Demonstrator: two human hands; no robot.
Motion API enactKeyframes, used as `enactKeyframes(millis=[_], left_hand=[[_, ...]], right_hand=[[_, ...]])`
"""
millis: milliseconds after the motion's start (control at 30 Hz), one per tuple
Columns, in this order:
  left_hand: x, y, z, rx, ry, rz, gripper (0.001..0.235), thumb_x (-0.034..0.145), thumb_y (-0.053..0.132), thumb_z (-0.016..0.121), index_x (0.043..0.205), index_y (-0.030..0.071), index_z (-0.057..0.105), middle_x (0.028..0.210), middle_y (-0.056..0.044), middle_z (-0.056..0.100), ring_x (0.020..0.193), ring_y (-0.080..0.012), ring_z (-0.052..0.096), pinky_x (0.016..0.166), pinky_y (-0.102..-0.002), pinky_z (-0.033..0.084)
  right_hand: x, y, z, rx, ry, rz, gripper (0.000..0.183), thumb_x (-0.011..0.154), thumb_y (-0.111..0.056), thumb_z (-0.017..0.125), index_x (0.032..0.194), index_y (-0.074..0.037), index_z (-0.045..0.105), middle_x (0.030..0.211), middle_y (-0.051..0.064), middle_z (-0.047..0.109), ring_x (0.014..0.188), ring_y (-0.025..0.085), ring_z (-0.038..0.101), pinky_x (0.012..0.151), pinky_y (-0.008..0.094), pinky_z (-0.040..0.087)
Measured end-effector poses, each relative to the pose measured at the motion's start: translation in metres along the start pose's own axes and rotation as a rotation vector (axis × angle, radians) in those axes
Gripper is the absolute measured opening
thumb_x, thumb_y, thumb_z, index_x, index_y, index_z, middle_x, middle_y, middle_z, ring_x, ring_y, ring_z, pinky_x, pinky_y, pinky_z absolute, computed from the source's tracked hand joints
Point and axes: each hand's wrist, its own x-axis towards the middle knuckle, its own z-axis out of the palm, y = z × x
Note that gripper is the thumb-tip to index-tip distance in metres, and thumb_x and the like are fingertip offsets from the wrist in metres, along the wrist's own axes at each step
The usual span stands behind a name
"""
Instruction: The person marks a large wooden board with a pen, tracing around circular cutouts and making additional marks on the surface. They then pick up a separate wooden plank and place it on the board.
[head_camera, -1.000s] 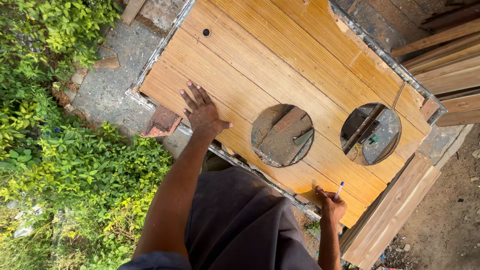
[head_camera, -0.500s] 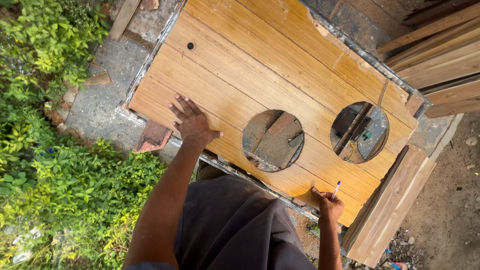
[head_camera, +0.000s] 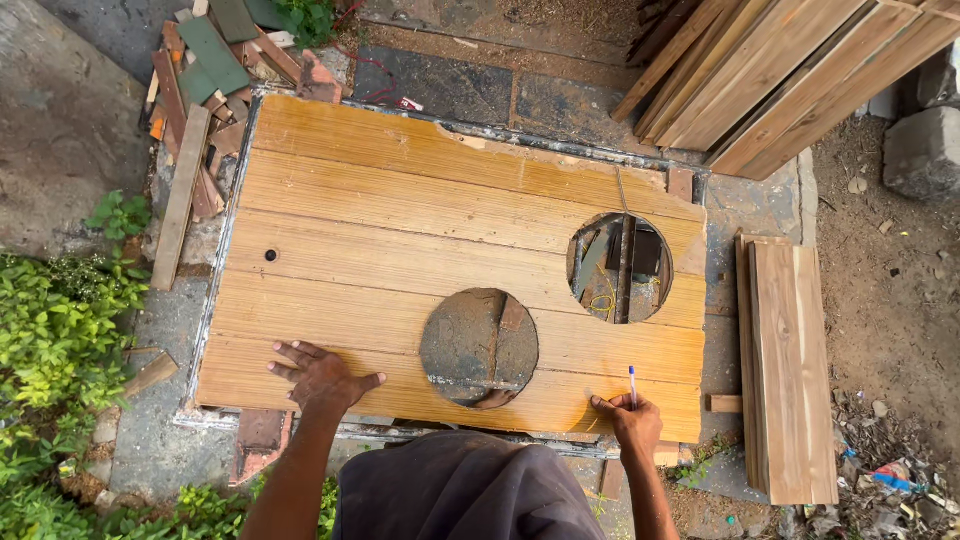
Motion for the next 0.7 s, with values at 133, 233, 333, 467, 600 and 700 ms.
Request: enactKeyframes(millis=[133, 233, 333, 467, 600, 700], left_hand=[[0.012, 0.002, 0.004, 0.043, 0.014, 0.003, 0.168, 0.057, 0.078, 0.088, 0.156, -0.013, -0.012, 0.163, -0.037, -0.021, 0.150, -0.0591, -0.014, 0.111, -0.065, 0.041], [0.010, -0.004, 0.009, 0.043, 0.011, 0.003, 0.168, 0.057, 0.078, 0.087, 0.156, -0.014, -0.012, 0.163, -0.038, -0.021, 0.150, -0.0607, -0.013, 0.110, -0.066, 0.043], [0.015, -0.001, 0.008, 0.048, 0.001, 0.008, 0.167, 0.057, 0.078, 0.086, 0.156, -0.016, -0.011, 0.162, -0.041, -0.021, 0.149, -0.0630, -0.012, 0.108, -0.066, 0.046], [0.018, 0.001, 0.007, 0.060, -0.032, 0.009, 0.168, 0.059, 0.078, 0.086, 0.154, -0.017, -0.013, 0.160, -0.043, -0.024, 0.147, -0.0642, -0.015, 0.109, -0.066, 0.044], [0.025, -0.004, 0.014, 0.105, -0.037, 0.027, 0.169, 0.058, 0.081, 0.083, 0.152, -0.021, -0.014, 0.157, -0.047, -0.022, 0.146, -0.0663, -0.016, 0.115, -0.070, 0.033], [0.029, -0.008, 0.024, 0.221, 0.002, 0.084, 0.170, 0.060, 0.089, 0.078, 0.150, -0.026, -0.009, 0.154, -0.053, -0.014, 0.145, -0.0645, -0.018, 0.120, -0.075, 0.004]], right_hand=[[-0.001, 0.000, 0.002, 0.014, 0.016, -0.008, 0.042, 0.059, -0.032, 0.099, 0.071, -0.003, 0.072, 0.063, 0.007, 0.067, 0.058, 0.018, 0.059, 0.057, 0.034, 0.047], [-0.003, 0.002, 0.001, 0.027, 0.000, 0.028, 0.041, 0.059, -0.030, 0.100, 0.072, -0.003, 0.071, 0.064, 0.007, 0.067, 0.057, 0.018, 0.058, 0.056, 0.034, 0.047], [-0.001, -0.002, 0.002, 0.045, -0.004, 0.020, 0.040, 0.058, -0.028, 0.100, 0.072, -0.003, 0.071, 0.064, 0.006, 0.067, 0.057, 0.017, 0.058, 0.055, 0.034, 0.047], [-0.005, -0.005, -0.001, 0.023, -0.022, 0.010, 0.039, 0.060, -0.027, 0.099, 0.072, -0.003, 0.071, 0.063, 0.006, 0.067, 0.057, 0.017, 0.058, 0.054, 0.034, 0.046], [-0.004, -0.010, -0.002, -0.003, -0.028, -0.001, 0.038, 0.062, -0.027, 0.099, 0.071, -0.004, 0.070, 0.063, 0.006, 0.066, 0.056, 0.017, 0.058, 0.053, 0.033, 0.045], [-0.003, -0.003, -0.006, 0.049, -0.043, -0.007, 0.037, 0.062, -0.025, 0.099, 0.068, -0.005, 0.069, 0.062, 0.006, 0.065, 0.055, 0.016, 0.057, 0.053, 0.033, 0.045]])
